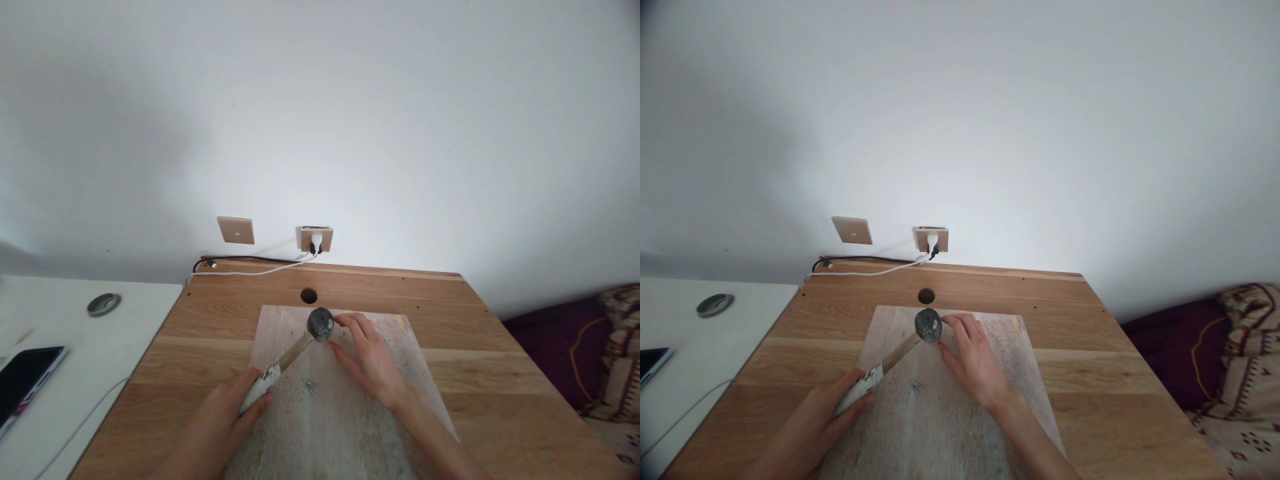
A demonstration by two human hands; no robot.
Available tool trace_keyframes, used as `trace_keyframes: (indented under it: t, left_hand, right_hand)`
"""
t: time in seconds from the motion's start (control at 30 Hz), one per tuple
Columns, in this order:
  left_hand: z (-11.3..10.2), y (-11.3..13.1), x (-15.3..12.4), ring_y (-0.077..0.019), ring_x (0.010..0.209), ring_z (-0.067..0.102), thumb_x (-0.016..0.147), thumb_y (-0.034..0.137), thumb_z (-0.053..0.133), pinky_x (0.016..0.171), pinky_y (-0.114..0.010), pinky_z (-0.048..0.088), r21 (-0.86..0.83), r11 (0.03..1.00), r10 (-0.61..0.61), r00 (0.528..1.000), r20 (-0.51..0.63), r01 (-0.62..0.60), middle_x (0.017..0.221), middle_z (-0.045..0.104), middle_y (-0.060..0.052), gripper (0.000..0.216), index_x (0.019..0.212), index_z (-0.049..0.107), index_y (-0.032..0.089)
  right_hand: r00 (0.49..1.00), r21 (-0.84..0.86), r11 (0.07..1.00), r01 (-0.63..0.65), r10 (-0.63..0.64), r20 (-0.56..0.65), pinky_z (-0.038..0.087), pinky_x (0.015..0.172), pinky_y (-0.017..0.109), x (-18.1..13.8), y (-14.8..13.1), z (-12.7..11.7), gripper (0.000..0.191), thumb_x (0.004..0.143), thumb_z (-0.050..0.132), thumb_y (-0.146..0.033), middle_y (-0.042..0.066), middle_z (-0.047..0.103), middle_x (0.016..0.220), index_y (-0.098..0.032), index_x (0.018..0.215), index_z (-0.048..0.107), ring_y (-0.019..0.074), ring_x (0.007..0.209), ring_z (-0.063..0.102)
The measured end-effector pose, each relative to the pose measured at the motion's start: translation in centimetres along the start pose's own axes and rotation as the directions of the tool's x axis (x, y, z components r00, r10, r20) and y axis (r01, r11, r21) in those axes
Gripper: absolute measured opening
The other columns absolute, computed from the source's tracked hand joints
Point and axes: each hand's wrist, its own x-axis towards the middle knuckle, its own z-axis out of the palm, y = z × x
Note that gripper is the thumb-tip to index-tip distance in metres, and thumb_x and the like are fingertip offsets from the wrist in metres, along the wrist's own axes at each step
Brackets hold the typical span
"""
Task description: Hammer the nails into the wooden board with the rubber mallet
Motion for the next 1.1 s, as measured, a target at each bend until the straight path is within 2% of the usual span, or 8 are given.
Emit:
trace_keyframes:
  t: [0.1,0.2,0.33,0.43,0.53,0.77,0.97,1.1]
  left_hand:
    - [0.0,0.0,0.1,-0.0253,0.097,0.075,0.097,0.048,0.048,0.080,-0.026,0.052,-0.015,1.000,-0.008,1.000,-0.008,0.008,0.102,0.080,-0.003,0.031,0.106,0.069,0.026]
    - [0.1,-0.2,0.1,-0.0269,0.099,0.075,0.094,0.051,0.051,0.082,-0.027,0.053,-0.061,0.998,-0.004,0.998,-0.059,0.001,0.103,0.081,-0.003,0.034,0.104,0.071,0.026]
    - [0.1,-1.1,-0.2,-0.0256,0.091,0.076,0.094,0.054,0.052,0.079,-0.026,0.055,-0.111,0.994,-0.001,0.995,-0.098,-0.010,0.098,0.081,-0.002,0.037,0.106,0.072,0.025]
    - [0.0,-2.0,-0.5,-0.0250,0.086,0.076,0.093,0.055,0.053,0.075,-0.025,0.056,-0.117,0.993,0.001,0.988,-0.152,-0.019,0.093,0.081,-0.001,0.036,0.102,0.073,0.026]
    - [-0.2,-2.7,-1.0,-0.0265,0.093,0.076,0.093,0.056,0.053,0.079,-0.025,0.057,-0.107,0.994,0.004,0.981,-0.193,-0.025,0.092,0.081,-0.001,0.036,0.097,0.073,0.026]
    - [-0.9,-3.1,-1.9,-0.0280,0.094,0.076,0.094,0.056,0.052,0.081,-0.029,0.058,-0.127,0.992,-0.046,0.972,-0.231,0.017,0.093,0.081,-0.003,0.039,0.102,0.074,0.025]
    - [-0.9,-3.2,-2.1,-0.0285,0.092,0.077,0.093,0.057,0.053,0.079,-0.030,0.059,-0.141,0.990,-0.054,0.972,-0.229,0.021,0.095,0.082,-0.003,0.039,0.099,0.074,0.025]
    - [-0.7,-3.3,-2.1,-0.0278,0.095,0.077,0.093,0.056,0.053,0.081,-0.028,0.058,-0.149,0.989,-0.037,0.972,-0.234,0.002,0.097,0.082,-0.003,0.038,0.101,0.074,0.026]
  right_hand:
    - [1.000,0.093,0.995,0.028,-0.027,-0.017,0.057,0.082,0.035,-0.9,-1.4,-0.3,0.025,0.097,0.055,-0.013,0.004,0.062,0.098,-0.024,0.119,0.051,0.0204,0.091,0.064]
    - [0.982,0.140,0.990,0.035,-0.060,0.179,0.055,0.082,0.031,-1.1,-3.2,-0.5,0.027,0.094,0.055,-0.008,0.004,0.063,0.098,-0.022,0.117,0.053,0.0185,0.092,0.064]
    - [0.835,0.042,0.993,0.113,-0.118,0.538,0.053,0.089,0.032,-0.2,-5.4,-0.3,0.032,0.087,0.054,-0.001,0.008,0.065,0.110,-0.019,0.111,0.064,0.0214,0.105,0.063]
    - [0.794,-0.028,0.989,0.148,-0.101,0.600,0.053,0.087,0.034,0.8,-6.1,0.5,0.025,0.085,0.052,0.000,0.011,0.067,0.102,-0.015,0.095,0.069,0.0241,0.102,0.064]
    - [0.812,-0.019,0.992,0.123,-0.090,0.577,0.053,0.084,0.033,1.4,-5.9,1.1,0.025,0.083,0.053,0.002,0.011,0.069,0.094,-0.013,0.090,0.071,0.0225,0.093,0.066]
    - [0.924,0.117,0.993,-0.006,-0.039,0.380,0.055,0.071,0.024,3.5,-2.5,0.3,0.027,0.084,0.061,-0.002,0.004,0.072,0.091,-0.020,0.095,0.078,0.0134,0.075,0.069]
    - [0.975,0.149,0.989,-0.012,-0.021,0.219,0.058,0.079,0.031,5.1,-1.0,1.9,0.025,0.090,0.061,-0.006,0.005,0.078,0.094,-0.021,0.101,0.077,0.0177,0.083,0.073]
    - [0.980,0.112,0.993,0.022,-0.043,0.193,0.056,0.085,0.034,4.9,-1.4,3.3,0.023,0.091,0.063,-0.006,0.005,0.078,0.097,-0.021,0.100,0.077,0.0201,0.092,0.072]
